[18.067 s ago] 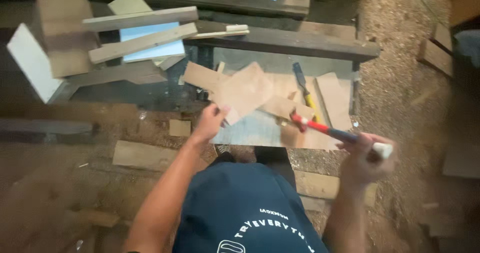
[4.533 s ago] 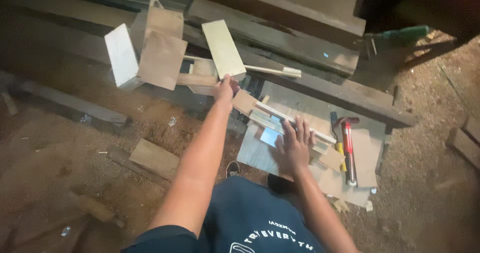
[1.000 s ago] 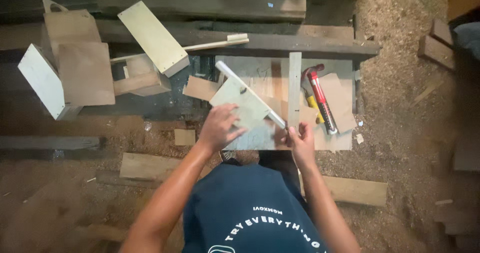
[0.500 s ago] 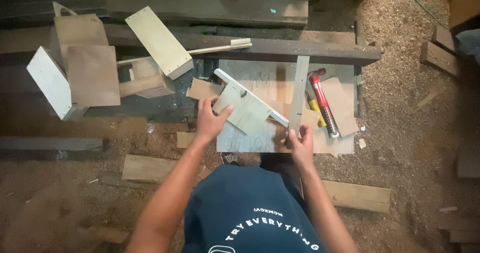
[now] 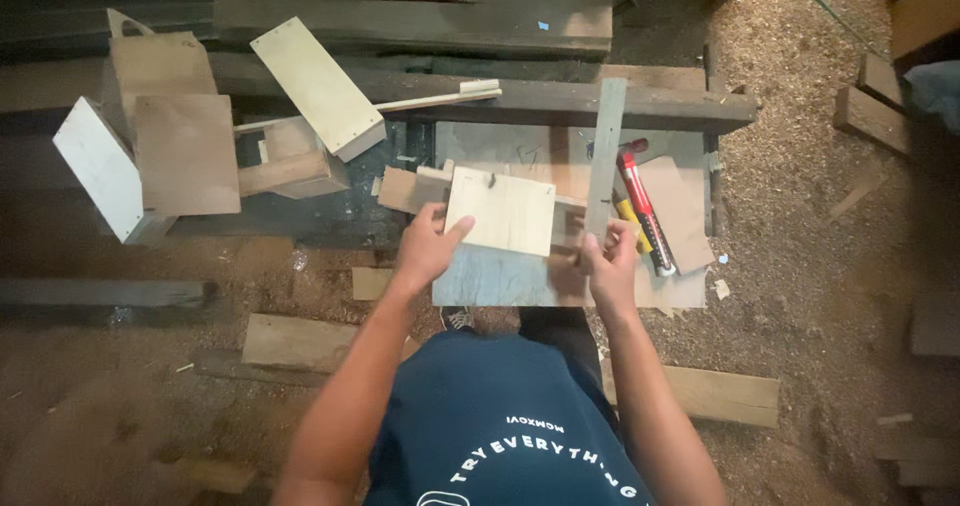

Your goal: The person assembles small wooden pieces into a frame-like structure using a hammer and nails. They repeatedly position the pieces, hammer nails to join them, and adjust the alignment of the components on a workbench.

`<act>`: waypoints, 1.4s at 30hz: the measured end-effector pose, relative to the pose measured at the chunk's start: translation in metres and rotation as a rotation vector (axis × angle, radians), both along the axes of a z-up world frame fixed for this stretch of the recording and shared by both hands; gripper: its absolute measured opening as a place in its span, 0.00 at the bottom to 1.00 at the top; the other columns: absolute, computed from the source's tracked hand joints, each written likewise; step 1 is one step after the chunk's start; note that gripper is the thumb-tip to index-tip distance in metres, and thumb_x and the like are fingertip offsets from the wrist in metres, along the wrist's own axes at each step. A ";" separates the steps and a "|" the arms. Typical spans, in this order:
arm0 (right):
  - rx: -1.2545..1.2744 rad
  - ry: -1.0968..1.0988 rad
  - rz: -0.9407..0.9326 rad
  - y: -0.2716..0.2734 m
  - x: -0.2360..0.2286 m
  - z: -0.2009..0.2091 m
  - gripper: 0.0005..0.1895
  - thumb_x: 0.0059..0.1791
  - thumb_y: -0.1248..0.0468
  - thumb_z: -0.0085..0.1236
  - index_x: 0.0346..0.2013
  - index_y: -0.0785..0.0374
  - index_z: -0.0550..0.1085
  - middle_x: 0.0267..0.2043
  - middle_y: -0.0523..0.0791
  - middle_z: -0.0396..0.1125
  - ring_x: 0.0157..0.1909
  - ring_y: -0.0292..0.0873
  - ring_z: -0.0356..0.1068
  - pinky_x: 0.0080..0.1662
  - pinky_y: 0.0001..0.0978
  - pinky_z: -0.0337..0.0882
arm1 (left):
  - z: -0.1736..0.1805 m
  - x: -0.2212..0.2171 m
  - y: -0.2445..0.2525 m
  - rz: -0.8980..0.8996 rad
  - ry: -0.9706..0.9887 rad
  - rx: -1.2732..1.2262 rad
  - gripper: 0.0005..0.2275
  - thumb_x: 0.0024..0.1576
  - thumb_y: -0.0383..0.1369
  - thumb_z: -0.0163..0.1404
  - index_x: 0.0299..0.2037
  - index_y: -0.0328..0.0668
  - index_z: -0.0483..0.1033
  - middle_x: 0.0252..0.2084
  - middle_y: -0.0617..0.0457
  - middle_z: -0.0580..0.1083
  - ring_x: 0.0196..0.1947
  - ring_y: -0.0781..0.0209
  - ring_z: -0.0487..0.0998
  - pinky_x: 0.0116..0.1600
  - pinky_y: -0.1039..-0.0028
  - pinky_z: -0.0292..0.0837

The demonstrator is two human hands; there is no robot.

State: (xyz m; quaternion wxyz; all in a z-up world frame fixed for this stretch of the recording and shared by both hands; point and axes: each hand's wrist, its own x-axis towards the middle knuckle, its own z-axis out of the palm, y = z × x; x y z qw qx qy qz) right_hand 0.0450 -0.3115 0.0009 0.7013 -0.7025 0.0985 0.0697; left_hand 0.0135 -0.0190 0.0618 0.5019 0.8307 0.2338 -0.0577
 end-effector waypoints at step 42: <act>0.005 0.186 0.219 0.022 -0.068 -0.030 0.09 0.57 0.61 0.49 0.49 0.59 0.62 0.41 0.44 0.65 0.39 0.36 0.68 0.39 0.30 0.72 | -0.048 -0.020 -0.074 0.422 -0.133 -0.944 0.15 0.51 0.29 0.62 0.48 0.36 0.77 0.41 0.56 0.79 0.39 0.67 0.79 0.43 0.73 0.74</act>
